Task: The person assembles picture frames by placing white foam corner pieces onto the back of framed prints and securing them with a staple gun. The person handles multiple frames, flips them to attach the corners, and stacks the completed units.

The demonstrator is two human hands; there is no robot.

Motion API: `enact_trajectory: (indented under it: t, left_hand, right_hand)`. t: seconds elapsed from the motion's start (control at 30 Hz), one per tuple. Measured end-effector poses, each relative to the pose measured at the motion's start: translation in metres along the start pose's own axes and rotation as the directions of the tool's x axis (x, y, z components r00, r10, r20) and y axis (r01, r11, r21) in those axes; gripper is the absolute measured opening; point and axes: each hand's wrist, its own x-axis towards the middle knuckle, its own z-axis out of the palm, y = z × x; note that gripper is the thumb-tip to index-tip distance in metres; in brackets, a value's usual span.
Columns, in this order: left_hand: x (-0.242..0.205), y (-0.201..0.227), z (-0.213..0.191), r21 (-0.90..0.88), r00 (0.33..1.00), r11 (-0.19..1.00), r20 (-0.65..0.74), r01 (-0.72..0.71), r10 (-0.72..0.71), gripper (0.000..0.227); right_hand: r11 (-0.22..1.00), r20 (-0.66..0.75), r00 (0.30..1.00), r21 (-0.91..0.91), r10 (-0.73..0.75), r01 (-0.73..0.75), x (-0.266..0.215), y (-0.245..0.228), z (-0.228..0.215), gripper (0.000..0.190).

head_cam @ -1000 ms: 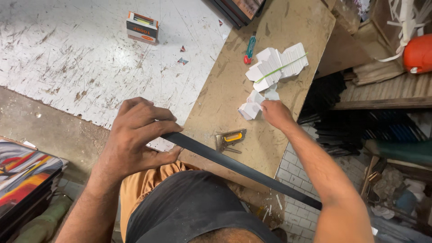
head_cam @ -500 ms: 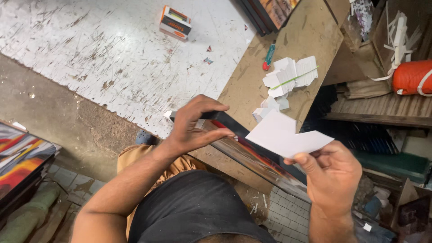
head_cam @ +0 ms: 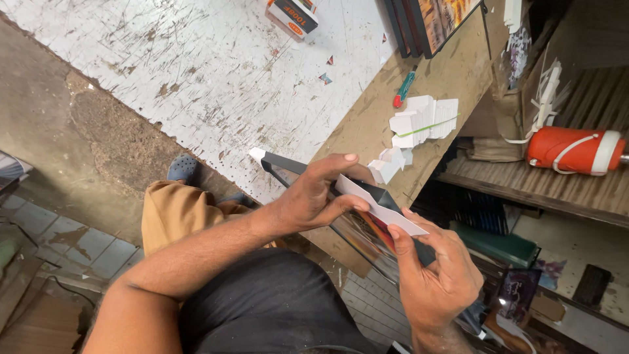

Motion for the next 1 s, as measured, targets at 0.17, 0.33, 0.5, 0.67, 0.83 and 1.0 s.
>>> enact_trajectory:
  t: [0.17, 0.33, 0.5, 0.67, 0.83, 1.0]
  left_hand:
    - [0.008, 0.009, 0.000, 0.089, 0.987, 0.991, -0.115, -0.103, 0.113, 0.045]
    - [0.011, 0.019, -0.011, 0.066, 1.000, 0.998, -0.007, 0.008, -0.007, 0.027]
    - [0.010, 0.022, -0.023, 0.074, 0.973, 0.986, 0.164, 0.151, -0.162, 0.033]
    - [0.009, 0.033, -0.030, 0.080, 0.955, 0.980, 0.221, 0.185, -0.198, 0.042]
    - [0.008, 0.051, -0.035, 0.125, 0.889, 0.941, 0.308, 0.315, -0.339, 0.059]
    - [0.000, 0.065, -0.042, 0.165, 0.862, 0.946, 0.393, 0.277, -0.321, 0.036]
  right_hand:
    - [0.997, -0.015, 0.997, 0.047, 0.069, -0.068, -0.006, 0.002, 0.001, 0.019]
    - [0.983, 0.019, 0.997, 0.165, 0.072, -0.074, -0.002, -0.005, 0.001, 0.022]
    - [1.000, 0.136, 0.991, 0.024, -0.009, 0.006, 0.011, -0.005, -0.008, 0.038]
    - [0.877, 0.474, 0.859, 0.306, 0.196, -0.369, 0.031, 0.035, 0.007, 0.022]
    - [0.318, 0.867, 0.432, 0.349, 0.247, -0.882, 0.029, 0.064, 0.033, 0.026]
    - [0.431, 0.900, 0.367, 0.242, 0.235, -0.869, 0.009, 0.065, 0.041, 0.034]
